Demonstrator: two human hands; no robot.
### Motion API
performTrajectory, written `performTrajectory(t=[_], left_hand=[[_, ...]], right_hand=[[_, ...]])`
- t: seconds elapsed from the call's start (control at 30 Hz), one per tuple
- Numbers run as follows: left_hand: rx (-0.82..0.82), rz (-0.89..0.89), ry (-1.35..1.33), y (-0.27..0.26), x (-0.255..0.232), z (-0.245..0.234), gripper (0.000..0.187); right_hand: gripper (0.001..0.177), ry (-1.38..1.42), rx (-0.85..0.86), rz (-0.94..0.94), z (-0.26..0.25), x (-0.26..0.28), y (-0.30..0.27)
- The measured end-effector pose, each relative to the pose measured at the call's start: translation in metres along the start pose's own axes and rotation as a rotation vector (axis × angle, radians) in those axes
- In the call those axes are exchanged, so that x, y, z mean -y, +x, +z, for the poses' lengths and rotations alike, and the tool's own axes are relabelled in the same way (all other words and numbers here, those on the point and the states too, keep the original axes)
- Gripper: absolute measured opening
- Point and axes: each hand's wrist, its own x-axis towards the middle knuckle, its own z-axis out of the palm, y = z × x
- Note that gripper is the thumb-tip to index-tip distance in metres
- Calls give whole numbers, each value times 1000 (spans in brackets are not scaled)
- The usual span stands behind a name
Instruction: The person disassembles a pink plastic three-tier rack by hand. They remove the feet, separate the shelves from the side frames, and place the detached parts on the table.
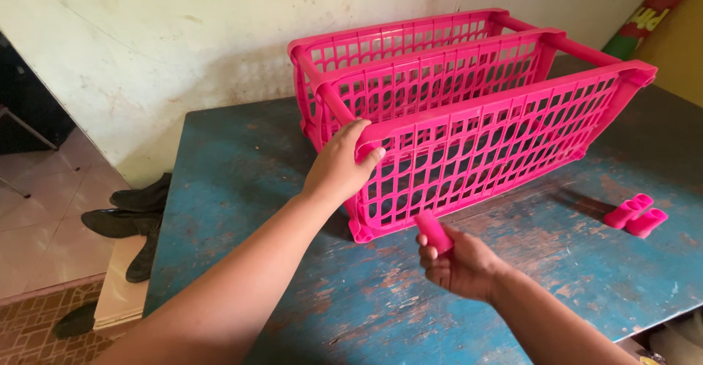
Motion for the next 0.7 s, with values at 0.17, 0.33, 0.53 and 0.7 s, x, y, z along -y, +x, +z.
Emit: performTrajectory(t=[0.17, 0.33, 0.53, 0.7], left_hand=[[126, -13, 264, 25, -12, -5, 63], [119, 183, 243, 52, -31, 8, 58], [60, 297, -64, 45, -70, 31, 32], [97, 326, -289, 41, -112, 41, 25]], right_hand=[[63, -84, 22, -235, 21, 32, -24], [49, -65, -83, -434, 24, 60, -44], [45, -23, 69, -644, 15, 87, -85], [48, -39, 71, -819, 18, 100, -121]])
